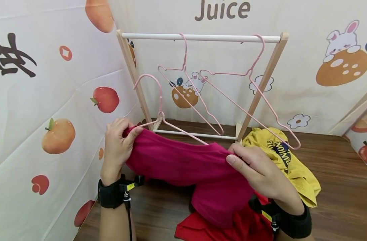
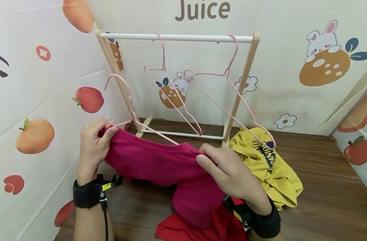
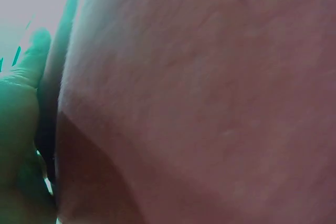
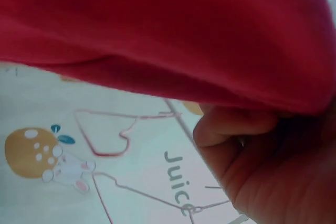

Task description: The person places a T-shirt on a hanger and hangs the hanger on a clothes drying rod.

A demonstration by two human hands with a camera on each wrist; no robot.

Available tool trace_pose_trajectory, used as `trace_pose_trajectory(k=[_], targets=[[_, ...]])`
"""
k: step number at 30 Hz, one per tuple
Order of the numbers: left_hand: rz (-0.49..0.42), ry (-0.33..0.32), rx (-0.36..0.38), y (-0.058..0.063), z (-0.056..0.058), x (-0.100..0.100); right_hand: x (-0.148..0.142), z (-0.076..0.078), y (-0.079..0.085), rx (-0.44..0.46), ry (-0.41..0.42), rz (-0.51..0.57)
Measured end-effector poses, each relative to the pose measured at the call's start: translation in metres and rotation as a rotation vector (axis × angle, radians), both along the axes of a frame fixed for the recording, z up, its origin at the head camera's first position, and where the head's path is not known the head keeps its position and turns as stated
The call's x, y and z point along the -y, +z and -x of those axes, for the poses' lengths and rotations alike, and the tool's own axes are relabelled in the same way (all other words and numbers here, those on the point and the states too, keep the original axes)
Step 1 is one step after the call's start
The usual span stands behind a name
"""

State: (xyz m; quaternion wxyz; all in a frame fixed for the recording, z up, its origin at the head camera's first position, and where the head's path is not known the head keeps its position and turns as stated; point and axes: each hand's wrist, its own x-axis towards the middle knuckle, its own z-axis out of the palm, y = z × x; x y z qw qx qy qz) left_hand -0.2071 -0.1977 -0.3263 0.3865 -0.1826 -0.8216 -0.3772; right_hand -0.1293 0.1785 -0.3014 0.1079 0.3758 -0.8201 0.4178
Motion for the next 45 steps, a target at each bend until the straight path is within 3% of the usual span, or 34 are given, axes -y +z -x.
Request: trace_pose_trajectory(k=[7,10,13,15,17,21,28,37,45], targets=[[-0.103,0.034,-0.065,-0.001,0.005,-0.007,-0.001,-0.015,0.005,0.147,0.128,0.07],[-0.132,0.055,-0.058,-0.002,0.007,-0.011,-0.002,-0.018,0.004,0.303,0.212,0.129],[-0.143,0.069,-0.038,-0.004,0.008,-0.016,-0.005,-0.021,0.0,0.532,0.317,0.258],[-0.155,0.072,-0.023,-0.005,0.008,-0.02,-0.007,-0.023,-0.005,0.661,0.323,0.339],[-0.171,0.067,-0.016,-0.006,0.008,-0.025,-0.008,-0.025,-0.009,0.734,0.283,0.403],[-0.219,0.029,-0.031,-0.006,0.006,-0.033,-0.003,-0.026,-0.012,0.685,0.194,0.454],[-0.275,-0.011,-0.073,-0.002,0.002,-0.038,0.017,-0.023,0.002,0.526,0.249,0.533],[-0.279,-0.034,-0.107,0.001,0.001,-0.038,0.048,-0.01,0.023,0.324,0.006,0.582],[-0.261,-0.045,-0.121,0.001,0.0,-0.038,0.087,0.013,0.04,0.224,-0.1,0.661]])
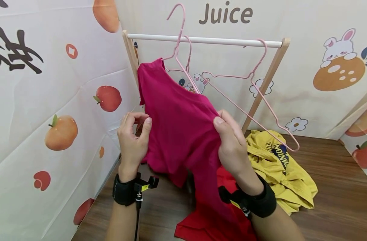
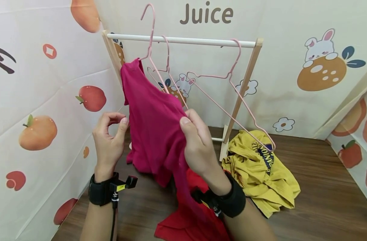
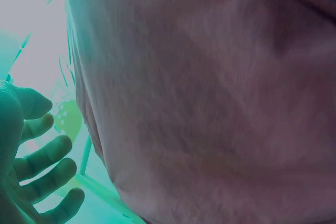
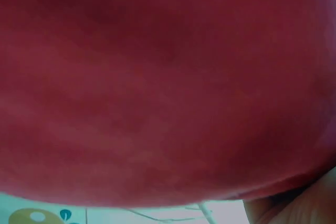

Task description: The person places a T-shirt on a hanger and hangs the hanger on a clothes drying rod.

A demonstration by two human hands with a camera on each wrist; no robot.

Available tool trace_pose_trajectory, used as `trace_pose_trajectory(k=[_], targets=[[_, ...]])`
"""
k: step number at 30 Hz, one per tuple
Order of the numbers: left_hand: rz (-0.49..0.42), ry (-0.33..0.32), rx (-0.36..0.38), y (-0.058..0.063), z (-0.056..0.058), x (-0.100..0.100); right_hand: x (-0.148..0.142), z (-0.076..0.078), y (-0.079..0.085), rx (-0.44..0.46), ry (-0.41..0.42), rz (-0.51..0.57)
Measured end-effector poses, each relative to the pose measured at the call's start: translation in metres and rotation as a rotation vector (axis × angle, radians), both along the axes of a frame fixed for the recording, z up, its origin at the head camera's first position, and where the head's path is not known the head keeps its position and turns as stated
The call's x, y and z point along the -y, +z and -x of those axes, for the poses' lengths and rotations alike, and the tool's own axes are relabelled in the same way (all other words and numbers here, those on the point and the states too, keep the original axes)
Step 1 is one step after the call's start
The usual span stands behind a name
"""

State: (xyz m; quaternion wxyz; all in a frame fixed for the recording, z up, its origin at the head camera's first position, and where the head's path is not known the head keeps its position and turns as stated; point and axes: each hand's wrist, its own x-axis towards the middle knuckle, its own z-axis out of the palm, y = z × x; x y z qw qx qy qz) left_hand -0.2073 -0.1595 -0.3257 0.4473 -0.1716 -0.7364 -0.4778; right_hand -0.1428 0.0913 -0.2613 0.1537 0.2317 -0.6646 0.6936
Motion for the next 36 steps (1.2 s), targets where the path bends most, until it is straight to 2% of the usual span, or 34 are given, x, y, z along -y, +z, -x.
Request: trace_pose_trajectory(k=[6,14,24,29,36], targets=[[-0.004,0.005,0.0,0.002,-0.002,0.001,0.033,0.02,0.008,-0.06,-0.033,0.011],[-0.009,-0.009,-0.005,0.004,-0.004,-0.001,0.061,0.041,0.007,-0.094,-0.124,-0.098],[0.001,-0.035,-0.016,0.007,-0.005,-0.003,0.081,0.067,-0.001,-0.136,-0.176,-0.177],[0.011,-0.027,-0.016,0.008,-0.006,-0.003,0.094,0.08,-0.007,-0.107,-0.219,-0.229],[0.017,-0.02,0.005,0.008,-0.009,-0.003,0.113,0.095,-0.028,-0.075,-0.202,-0.295]])
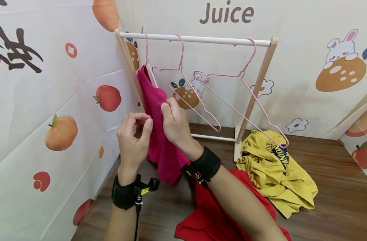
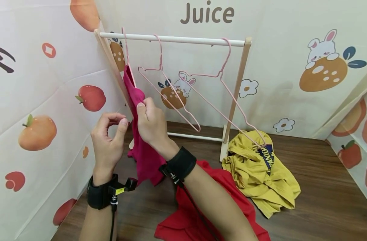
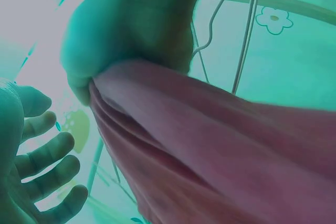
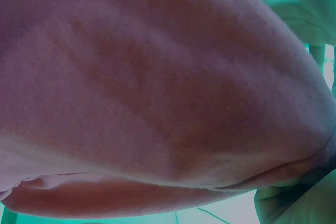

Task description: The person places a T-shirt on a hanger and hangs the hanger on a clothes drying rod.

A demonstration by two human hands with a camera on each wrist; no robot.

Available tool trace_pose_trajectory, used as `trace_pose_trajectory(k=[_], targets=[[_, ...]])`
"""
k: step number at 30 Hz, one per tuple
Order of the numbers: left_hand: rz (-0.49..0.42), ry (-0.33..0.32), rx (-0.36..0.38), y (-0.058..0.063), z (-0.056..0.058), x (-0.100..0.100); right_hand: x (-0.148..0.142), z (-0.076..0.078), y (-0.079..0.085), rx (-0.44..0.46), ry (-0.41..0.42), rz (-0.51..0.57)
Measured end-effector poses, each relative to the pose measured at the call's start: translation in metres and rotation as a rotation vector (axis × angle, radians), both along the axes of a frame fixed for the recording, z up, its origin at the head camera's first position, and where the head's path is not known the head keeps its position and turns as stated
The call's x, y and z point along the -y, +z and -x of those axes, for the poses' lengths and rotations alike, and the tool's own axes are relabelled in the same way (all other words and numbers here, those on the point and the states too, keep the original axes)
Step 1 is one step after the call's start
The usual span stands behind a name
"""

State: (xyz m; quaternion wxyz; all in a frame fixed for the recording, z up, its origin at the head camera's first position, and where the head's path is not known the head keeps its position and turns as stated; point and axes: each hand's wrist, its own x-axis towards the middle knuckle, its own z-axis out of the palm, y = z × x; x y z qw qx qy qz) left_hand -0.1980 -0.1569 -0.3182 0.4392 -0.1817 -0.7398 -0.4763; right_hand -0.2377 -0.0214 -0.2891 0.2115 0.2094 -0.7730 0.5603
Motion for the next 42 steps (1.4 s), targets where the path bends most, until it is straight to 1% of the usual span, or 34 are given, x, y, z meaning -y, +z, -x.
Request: trace_pose_trajectory(k=[3,6,11,17,21,24,26,28,31,34,36,38,39,42], targets=[[-0.005,0.001,0.004,-0.001,-0.001,-0.001,0.003,0.0,-0.008,0.011,0.01,-0.031],[-0.001,-0.003,0.0,-0.001,-0.001,-0.001,0.003,-0.001,-0.013,0.028,0.035,-0.065],[0.016,-0.01,-0.011,0.0,-0.001,-0.003,-0.002,-0.007,-0.017,0.031,0.133,-0.137],[0.002,-0.002,-0.005,0.002,-0.004,-0.004,-0.012,-0.018,-0.023,0.014,0.24,-0.237],[-0.006,0.007,-0.004,0.004,-0.006,-0.003,-0.022,-0.027,-0.025,0.025,0.313,-0.312],[0.0,0.013,-0.008,0.005,-0.006,-0.003,-0.03,-0.036,-0.025,-0.006,0.322,-0.385],[0.009,0.013,-0.009,0.004,-0.005,-0.003,-0.035,-0.041,-0.023,-0.046,0.293,-0.405],[0.013,0.012,-0.009,0.004,-0.005,-0.003,-0.04,-0.045,-0.021,-0.113,0.241,-0.39],[0.015,0.003,-0.014,0.002,-0.003,-0.003,-0.05,-0.046,-0.017,-0.217,0.156,-0.294],[0.014,-0.007,-0.023,0.001,-0.002,-0.005,-0.064,-0.041,-0.011,-0.313,0.043,-0.182],[0.017,-0.011,-0.029,0.001,-0.001,-0.006,-0.074,-0.037,-0.008,-0.337,-0.025,-0.141],[0.023,-0.013,-0.032,0.001,-0.002,-0.007,-0.085,-0.032,-0.007,-0.344,-0.096,-0.126],[0.025,-0.015,-0.032,0.001,-0.002,-0.007,-0.09,-0.03,-0.007,-0.337,-0.123,-0.131],[0.034,-0.02,-0.03,0.002,-0.003,-0.009,-0.102,-0.022,-0.011,-0.288,-0.252,-0.178]])
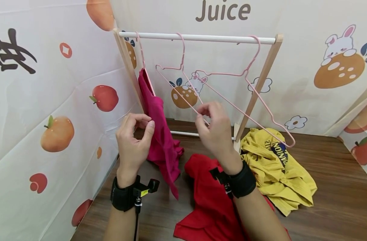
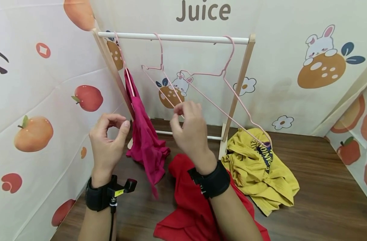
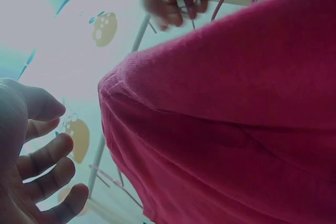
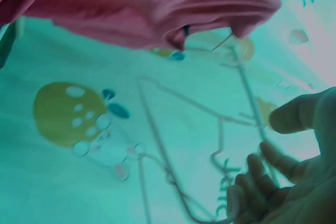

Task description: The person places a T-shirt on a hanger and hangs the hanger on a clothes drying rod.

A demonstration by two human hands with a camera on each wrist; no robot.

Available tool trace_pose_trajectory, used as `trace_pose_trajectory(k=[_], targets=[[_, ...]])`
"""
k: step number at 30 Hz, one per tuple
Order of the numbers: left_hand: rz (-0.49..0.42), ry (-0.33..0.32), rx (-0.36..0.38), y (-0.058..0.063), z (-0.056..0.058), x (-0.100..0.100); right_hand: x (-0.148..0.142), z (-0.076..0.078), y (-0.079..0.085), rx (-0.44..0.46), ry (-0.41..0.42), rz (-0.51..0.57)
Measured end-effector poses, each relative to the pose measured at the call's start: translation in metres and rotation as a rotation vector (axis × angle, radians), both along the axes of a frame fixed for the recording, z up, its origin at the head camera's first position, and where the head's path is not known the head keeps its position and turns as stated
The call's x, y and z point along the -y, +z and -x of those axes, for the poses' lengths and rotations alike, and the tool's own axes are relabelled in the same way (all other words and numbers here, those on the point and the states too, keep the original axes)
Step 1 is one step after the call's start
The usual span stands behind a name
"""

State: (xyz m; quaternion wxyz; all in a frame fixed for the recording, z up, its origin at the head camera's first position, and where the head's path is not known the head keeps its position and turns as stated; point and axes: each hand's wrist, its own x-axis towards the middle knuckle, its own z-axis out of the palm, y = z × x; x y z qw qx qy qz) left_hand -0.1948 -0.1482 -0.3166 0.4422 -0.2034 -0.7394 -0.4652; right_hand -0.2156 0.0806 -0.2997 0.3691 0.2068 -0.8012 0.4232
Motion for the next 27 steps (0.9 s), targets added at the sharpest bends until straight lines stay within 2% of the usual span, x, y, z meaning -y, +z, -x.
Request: trace_pose_trajectory(k=[4,7,10,16,23,27], targets=[[0.014,-0.007,0.002,0.0,-0.001,-0.003,-0.014,0.009,-0.01,0.131,-0.15,-0.041],[0.023,-0.013,-0.003,0.0,-0.002,-0.005,-0.021,0.016,-0.017,0.225,-0.191,-0.062],[0.03,-0.019,-0.007,0.001,-0.003,-0.008,-0.027,0.02,-0.025,0.285,-0.197,-0.078],[0.042,-0.031,-0.002,0.001,-0.005,-0.016,-0.037,0.024,-0.036,0.353,-0.099,-0.061],[0.084,-0.068,0.008,0.0,-0.007,-0.02,-0.042,0.02,-0.038,0.409,0.04,0.091],[0.1,-0.079,0.019,-0.001,-0.007,-0.023,-0.044,0.017,-0.038,0.422,0.091,0.169]])
